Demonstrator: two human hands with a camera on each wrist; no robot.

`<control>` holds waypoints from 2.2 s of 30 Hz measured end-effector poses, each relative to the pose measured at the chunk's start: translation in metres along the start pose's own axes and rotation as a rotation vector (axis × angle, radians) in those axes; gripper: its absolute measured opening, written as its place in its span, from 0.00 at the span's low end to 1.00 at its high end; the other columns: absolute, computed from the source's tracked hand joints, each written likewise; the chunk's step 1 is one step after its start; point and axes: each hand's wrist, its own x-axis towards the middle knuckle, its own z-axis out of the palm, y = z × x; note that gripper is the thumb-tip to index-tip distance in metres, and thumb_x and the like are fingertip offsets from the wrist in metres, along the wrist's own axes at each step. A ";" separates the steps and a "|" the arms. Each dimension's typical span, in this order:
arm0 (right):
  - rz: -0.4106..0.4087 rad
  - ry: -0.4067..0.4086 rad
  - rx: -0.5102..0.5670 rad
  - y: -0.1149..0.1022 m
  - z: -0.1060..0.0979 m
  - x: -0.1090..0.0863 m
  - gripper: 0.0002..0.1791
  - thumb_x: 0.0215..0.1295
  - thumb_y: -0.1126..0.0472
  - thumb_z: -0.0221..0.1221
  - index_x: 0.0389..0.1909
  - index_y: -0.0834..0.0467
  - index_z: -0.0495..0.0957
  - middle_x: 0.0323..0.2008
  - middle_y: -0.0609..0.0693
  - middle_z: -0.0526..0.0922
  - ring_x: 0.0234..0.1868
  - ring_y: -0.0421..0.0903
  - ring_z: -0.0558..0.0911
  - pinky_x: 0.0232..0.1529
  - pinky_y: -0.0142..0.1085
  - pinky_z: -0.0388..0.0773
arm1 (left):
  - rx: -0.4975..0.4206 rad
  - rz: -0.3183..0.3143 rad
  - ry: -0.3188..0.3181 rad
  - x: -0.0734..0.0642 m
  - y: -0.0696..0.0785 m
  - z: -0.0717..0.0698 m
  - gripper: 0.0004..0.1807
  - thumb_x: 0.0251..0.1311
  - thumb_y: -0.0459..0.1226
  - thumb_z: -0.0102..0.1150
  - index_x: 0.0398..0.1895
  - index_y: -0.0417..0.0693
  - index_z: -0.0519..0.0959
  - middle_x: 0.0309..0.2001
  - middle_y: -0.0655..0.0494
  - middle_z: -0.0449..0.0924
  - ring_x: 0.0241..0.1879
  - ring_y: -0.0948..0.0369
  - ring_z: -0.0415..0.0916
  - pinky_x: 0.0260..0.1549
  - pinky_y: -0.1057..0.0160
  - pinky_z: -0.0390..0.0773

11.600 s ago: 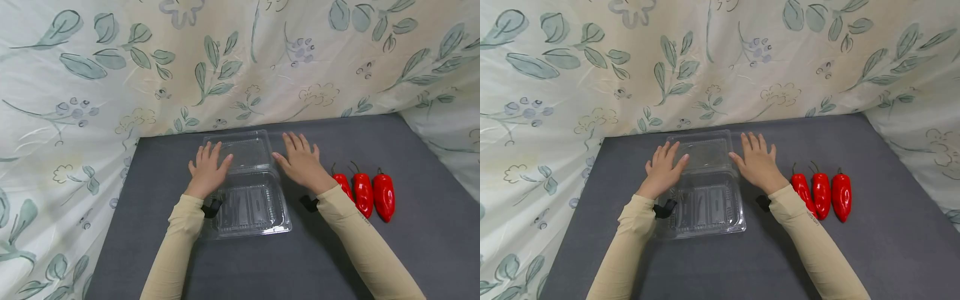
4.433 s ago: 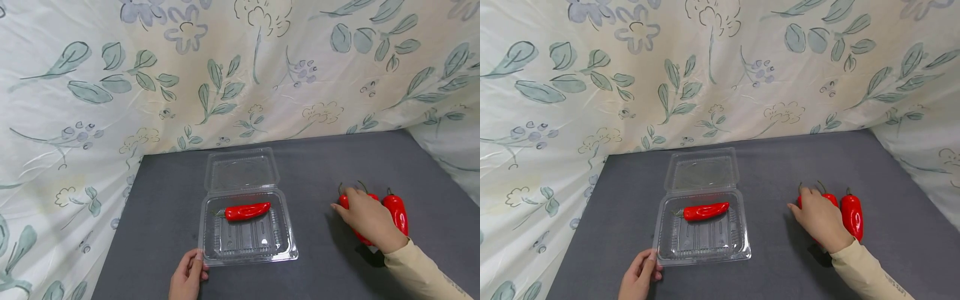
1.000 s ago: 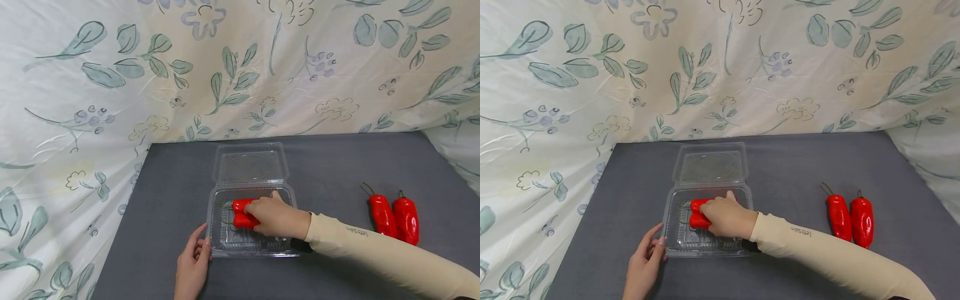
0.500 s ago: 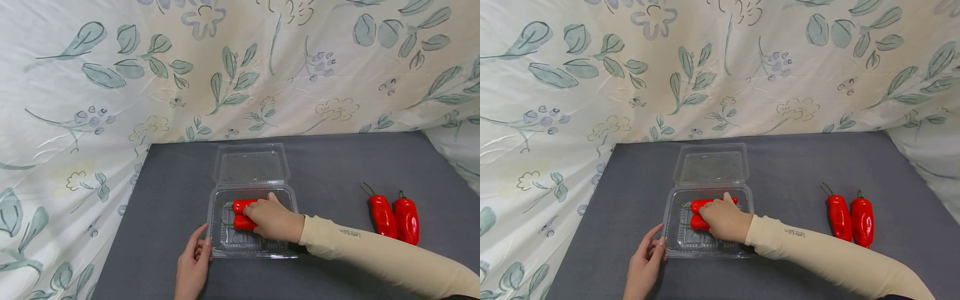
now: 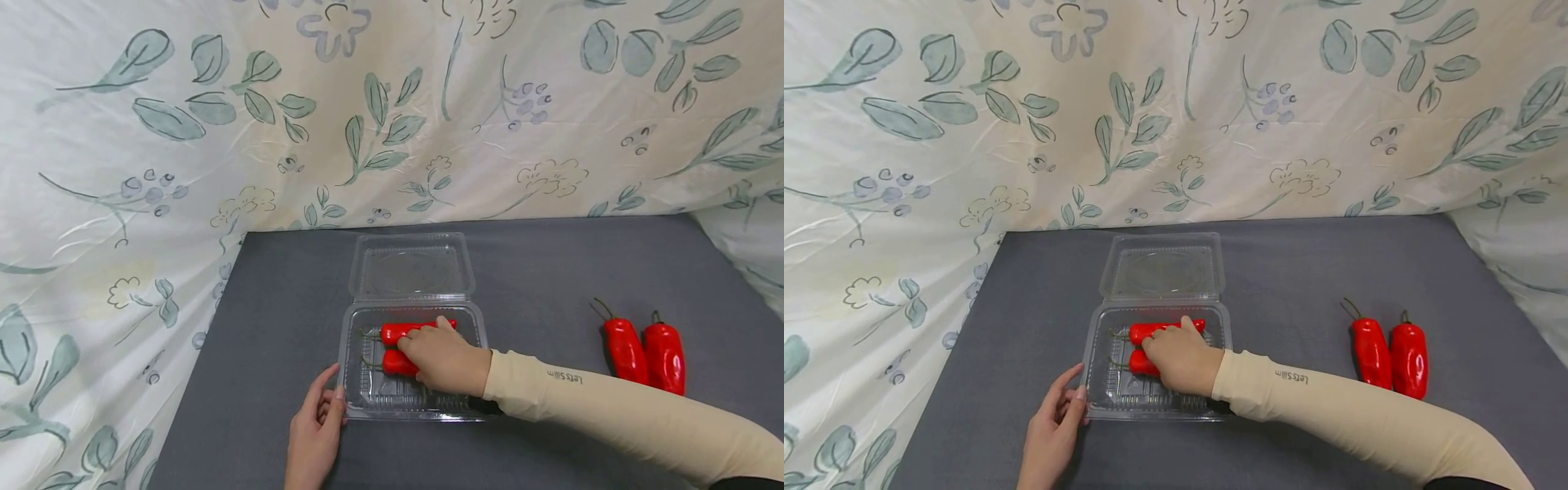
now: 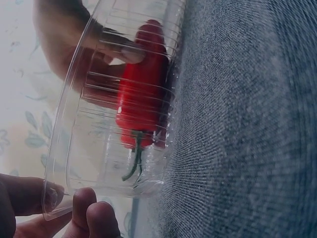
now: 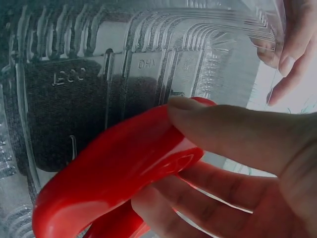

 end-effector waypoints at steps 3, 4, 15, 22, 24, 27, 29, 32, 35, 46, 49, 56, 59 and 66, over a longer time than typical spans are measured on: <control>0.003 -0.001 -0.010 0.000 -0.001 -0.001 0.25 0.45 0.59 0.74 0.46 0.58 0.80 0.40 0.51 0.84 0.38 0.47 0.80 0.43 0.48 0.67 | -0.004 0.003 -0.001 0.000 0.000 0.000 0.19 0.68 0.40 0.54 0.61 0.63 0.72 0.26 0.58 0.75 0.20 0.65 0.70 0.21 0.68 0.68; 0.003 0.000 -0.012 -0.001 -0.002 -0.001 0.25 0.45 0.59 0.74 0.46 0.58 0.80 0.40 0.51 0.84 0.38 0.47 0.80 0.42 0.48 0.67 | -0.005 0.003 -0.003 0.000 0.001 0.000 0.19 0.68 0.40 0.54 0.61 0.63 0.72 0.26 0.58 0.75 0.20 0.65 0.69 0.21 0.68 0.68; 0.026 0.030 0.022 0.003 -0.012 -0.009 0.24 0.48 0.56 0.73 0.47 0.56 0.80 0.36 0.48 0.82 0.35 0.45 0.78 0.39 0.43 0.64 | 0.007 -0.011 -0.014 0.001 0.001 0.000 0.19 0.69 0.40 0.53 0.61 0.63 0.71 0.26 0.57 0.75 0.20 0.64 0.69 0.21 0.67 0.68; 0.092 0.028 0.098 0.009 -0.034 -0.022 0.30 0.49 0.53 0.73 0.54 0.56 0.78 0.46 0.49 0.83 0.47 0.46 0.79 0.40 0.43 0.63 | 0.021 -0.008 -0.017 0.000 -0.001 0.000 0.19 0.70 0.43 0.52 0.62 0.63 0.71 0.27 0.58 0.75 0.21 0.63 0.71 0.22 0.67 0.70; 0.116 0.048 0.125 0.011 -0.041 -0.028 0.31 0.48 0.53 0.73 0.55 0.56 0.77 0.48 0.49 0.82 0.48 0.46 0.79 0.40 0.43 0.62 | 0.018 -0.010 -0.020 0.000 -0.001 0.000 0.19 0.70 0.43 0.52 0.62 0.63 0.70 0.27 0.58 0.76 0.22 0.63 0.71 0.23 0.67 0.70; 0.141 0.093 0.153 0.017 -0.050 -0.041 0.31 0.48 0.54 0.73 0.55 0.56 0.77 0.49 0.49 0.82 0.49 0.46 0.79 0.39 0.41 0.62 | 0.020 -0.012 -0.028 0.000 -0.002 0.000 0.19 0.70 0.44 0.52 0.63 0.63 0.70 0.27 0.58 0.76 0.22 0.63 0.71 0.23 0.67 0.70; 0.160 0.123 0.151 0.023 -0.054 -0.050 0.31 0.48 0.54 0.73 0.55 0.56 0.77 0.49 0.49 0.82 0.49 0.46 0.80 0.39 0.40 0.61 | 0.023 -0.010 -0.034 -0.001 -0.002 0.000 0.19 0.70 0.45 0.51 0.63 0.63 0.70 0.27 0.58 0.76 0.22 0.63 0.71 0.23 0.67 0.69; 0.189 0.164 0.140 0.032 -0.057 -0.063 0.31 0.49 0.53 0.73 0.55 0.56 0.77 0.49 0.49 0.82 0.48 0.47 0.80 0.40 0.41 0.62 | 0.023 -0.011 -0.034 0.000 -0.002 0.000 0.19 0.70 0.45 0.51 0.63 0.63 0.70 0.27 0.58 0.76 0.21 0.64 0.71 0.23 0.67 0.69; 0.222 0.206 0.149 0.045 -0.058 -0.077 0.31 0.50 0.53 0.73 0.55 0.57 0.76 0.46 0.49 0.83 0.47 0.47 0.80 0.40 0.43 0.63 | 0.019 -0.014 -0.031 0.000 -0.003 -0.001 0.19 0.70 0.45 0.51 0.62 0.65 0.70 0.27 0.58 0.76 0.22 0.64 0.71 0.23 0.67 0.70; 0.407 0.271 0.267 0.095 -0.049 -0.123 0.32 0.54 0.53 0.70 0.58 0.61 0.73 0.47 0.57 0.81 0.44 0.53 0.79 0.43 0.51 0.72 | -0.001 -0.017 -0.021 -0.001 -0.003 -0.001 0.19 0.70 0.41 0.52 0.63 0.64 0.70 0.28 0.57 0.76 0.23 0.64 0.73 0.25 0.68 0.72; 0.473 0.251 0.301 0.111 -0.044 -0.134 0.33 0.56 0.51 0.68 0.59 0.63 0.71 0.50 0.60 0.79 0.46 0.56 0.78 0.40 0.50 0.76 | -0.006 -0.008 -0.018 -0.001 -0.004 0.000 0.19 0.70 0.41 0.52 0.63 0.64 0.70 0.27 0.57 0.76 0.23 0.64 0.73 0.25 0.68 0.72; 0.626 0.193 0.297 0.144 -0.032 -0.157 0.37 0.62 0.46 0.62 0.61 0.69 0.66 0.53 0.69 0.74 0.48 0.62 0.77 0.39 0.54 0.75 | -0.010 0.000 -0.010 -0.001 -0.004 0.000 0.19 0.70 0.43 0.52 0.63 0.63 0.70 0.27 0.57 0.76 0.23 0.64 0.74 0.26 0.68 0.74; 0.670 0.163 0.275 0.154 -0.024 -0.165 0.41 0.61 0.43 0.62 0.62 0.71 0.64 0.56 0.72 0.70 0.51 0.66 0.74 0.41 0.59 0.72 | 0.003 -0.015 -0.014 -0.001 -0.004 0.000 0.19 0.70 0.43 0.52 0.63 0.63 0.69 0.27 0.56 0.76 0.23 0.64 0.74 0.26 0.67 0.73; 0.741 0.157 0.259 0.170 -0.007 -0.177 0.44 0.59 0.43 0.63 0.61 0.74 0.63 0.55 0.78 0.63 0.53 0.74 0.66 0.47 0.67 0.66 | 0.021 -0.041 -0.027 -0.001 -0.002 0.001 0.20 0.70 0.45 0.51 0.64 0.62 0.68 0.28 0.56 0.76 0.24 0.65 0.73 0.26 0.68 0.72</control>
